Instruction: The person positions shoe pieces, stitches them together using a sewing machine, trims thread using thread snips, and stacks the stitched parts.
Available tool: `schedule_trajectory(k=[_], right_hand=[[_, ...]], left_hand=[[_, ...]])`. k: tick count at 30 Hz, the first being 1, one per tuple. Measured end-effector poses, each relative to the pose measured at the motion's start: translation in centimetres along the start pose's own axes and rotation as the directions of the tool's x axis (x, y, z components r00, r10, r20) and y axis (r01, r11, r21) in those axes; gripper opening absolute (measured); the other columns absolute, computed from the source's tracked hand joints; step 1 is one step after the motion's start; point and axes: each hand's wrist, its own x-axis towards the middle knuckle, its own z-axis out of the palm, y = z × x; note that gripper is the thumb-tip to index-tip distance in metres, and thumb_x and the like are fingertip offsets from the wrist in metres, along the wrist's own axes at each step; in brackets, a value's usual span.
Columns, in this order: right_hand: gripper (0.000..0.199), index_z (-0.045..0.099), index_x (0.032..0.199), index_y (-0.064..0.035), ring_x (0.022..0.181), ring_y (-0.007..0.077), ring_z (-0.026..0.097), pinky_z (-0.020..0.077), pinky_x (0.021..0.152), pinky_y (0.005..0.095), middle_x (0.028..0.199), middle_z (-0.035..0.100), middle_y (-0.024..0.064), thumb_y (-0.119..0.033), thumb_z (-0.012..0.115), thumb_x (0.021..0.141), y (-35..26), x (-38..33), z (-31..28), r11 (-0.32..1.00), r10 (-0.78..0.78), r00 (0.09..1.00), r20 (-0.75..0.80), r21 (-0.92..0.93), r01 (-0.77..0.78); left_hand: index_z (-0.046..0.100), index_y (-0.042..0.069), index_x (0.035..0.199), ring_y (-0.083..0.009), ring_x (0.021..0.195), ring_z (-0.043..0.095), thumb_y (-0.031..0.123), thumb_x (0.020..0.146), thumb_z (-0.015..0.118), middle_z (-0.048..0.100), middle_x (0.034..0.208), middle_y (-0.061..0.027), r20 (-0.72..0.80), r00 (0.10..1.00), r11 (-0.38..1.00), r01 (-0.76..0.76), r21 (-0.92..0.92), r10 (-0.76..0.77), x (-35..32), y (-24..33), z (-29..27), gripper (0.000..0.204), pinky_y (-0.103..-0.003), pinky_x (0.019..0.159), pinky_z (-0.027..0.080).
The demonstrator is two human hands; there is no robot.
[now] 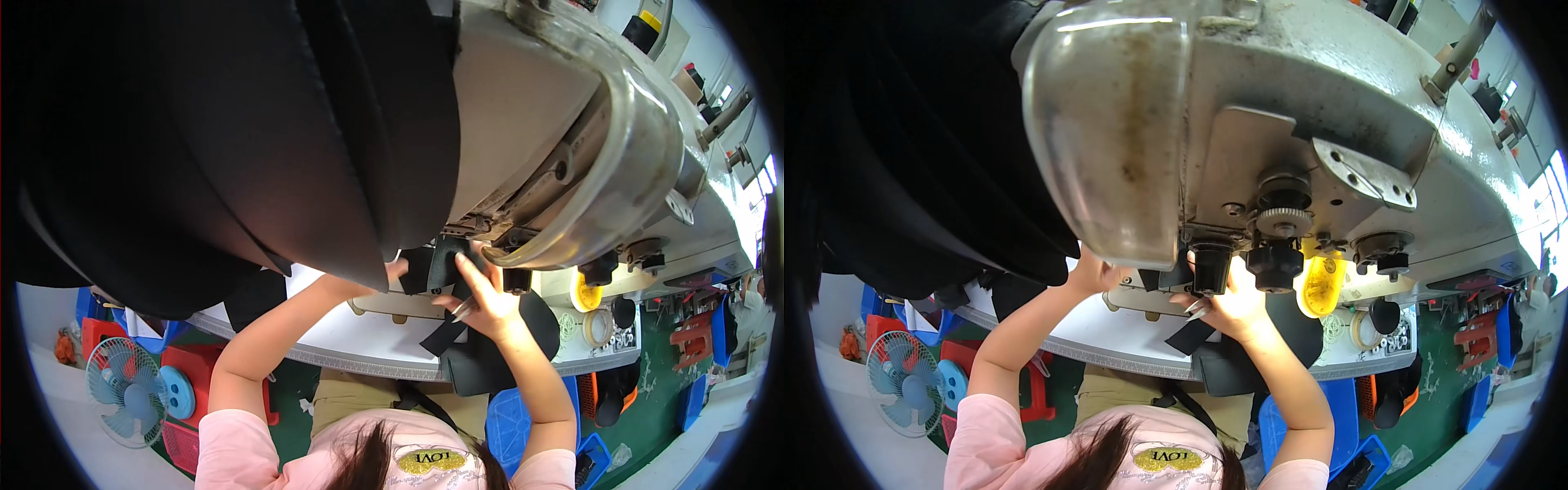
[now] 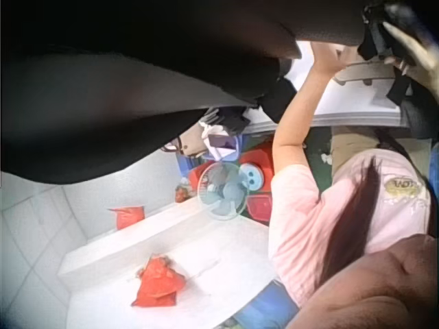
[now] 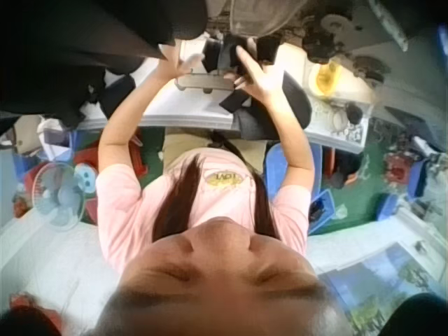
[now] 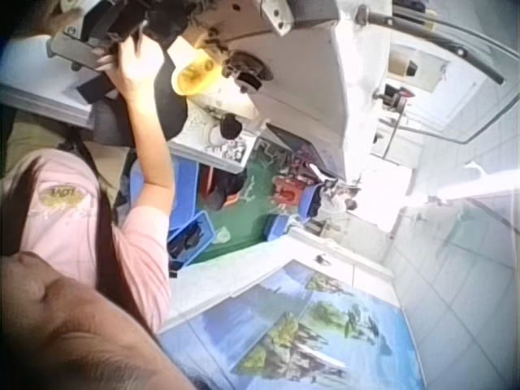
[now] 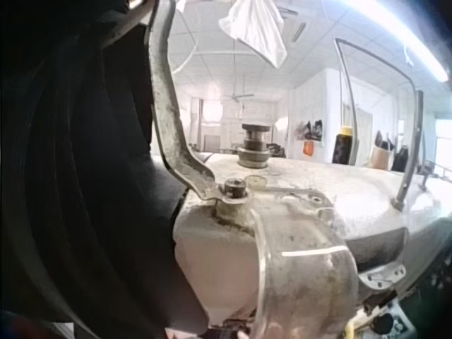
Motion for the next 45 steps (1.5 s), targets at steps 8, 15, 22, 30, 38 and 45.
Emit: schedule_trajectory(k=[8,15,22,30,38,45], right_hand=[[0.042,0.07,0.103,-0.0052,0.066,0.0203,0.057,0.0475,0.058,0.0273,0.117,0.065,0.0146,0.002,0.073,0.062,-0.5,0.7,0.7,0.972,-0.187,0.977,-0.106,-0.166,0.168],[0.039,0.07,0.094,-0.0002,0.057,0.0165,0.053,0.0434,0.053,0.0277,0.109,0.069,0.0114,0.002,0.071,0.055,-1.4,1.6,-1.4,0.977,-0.196,0.98,-0.031,-0.09,0.193],[0.055,0.069,0.104,0.0032,0.076,0.0239,0.068,0.055,0.065,0.0334,0.113,0.067,0.0168,-0.006,0.07,0.05,-1.2,1.9,-2.4,0.975,-0.202,0.976,0.076,-0.074,0.208],[0.048,0.068,0.106,-0.0024,0.073,0.0237,0.065,0.0528,0.066,0.031,0.106,0.069,0.0117,0.015,0.064,0.061,-0.5,3.2,-1.6,0.999,0.018,0.993,0.113,-0.047,-0.013],[0.04,0.068,0.11,-0.0088,0.077,0.0179,0.069,0.0537,0.066,0.03,0.084,0.071,0.0061,0.011,0.062,0.076,1.6,2.8,-1.4,0.969,0.236,0.94,0.246,-0.132,-0.209],[0.043,0.063,0.108,-0.0052,0.076,0.0264,0.067,0.0541,0.061,0.0348,0.105,0.066,0.0069,-0.004,0.07,0.066,-2.0,2.7,-2.9,0.986,-0.092,0.96,0.265,0.16,0.05]], left_hand=[[0.061,0.006,0.096,-0.0299,0.089,0.065,0.012,0.077,0.072,0.065,0.105,-0.0143,-0.262,0.628,0.663,-0.575,0.479,0.733,-0.1,3.8,0.5,0.022,-0.038,0.074,0.053],[0.065,0.007,0.092,-0.024,0.098,0.066,0.004,0.074,0.07,0.066,0.103,-0.0084,-0.171,0.591,0.574,-0.608,0.548,0.788,-0.9,4.8,-0.9,0.019,-0.036,0.081,0.056],[0.067,0.006,0.088,-0.0227,0.096,0.066,0.004,0.072,0.071,0.067,0.102,-0.0077,-0.168,0.587,0.567,-0.604,0.561,0.792,-0.8,5.5,-1.2,0.017,-0.034,0.079,0.055],[0.068,0.003,0.094,-0.0235,0.086,0.066,0.003,0.074,0.071,0.068,0.099,-0.0096,-0.245,0.648,0.673,-0.571,0.469,0.721,1.2,5.1,-1.1,0.02,-0.035,0.071,0.053],[0.067,0.003,0.103,-0.0241,0.081,0.064,0.006,0.083,0.066,0.066,0.092,-0.0094,-0.228,0.718,0.715,-0.501,0.487,0.658,2.2,4.7,-1.3,0.021,-0.035,0.068,0.051],[0.07,0.009,0.091,-0.0222,0.082,0.064,0.004,0.07,0.07,0.064,0.107,-0.0119,-0.092,0.704,0.63,-0.558,0.54,0.704,1.0,3.5,-1.5,0.022,-0.032,0.064,0.051]])
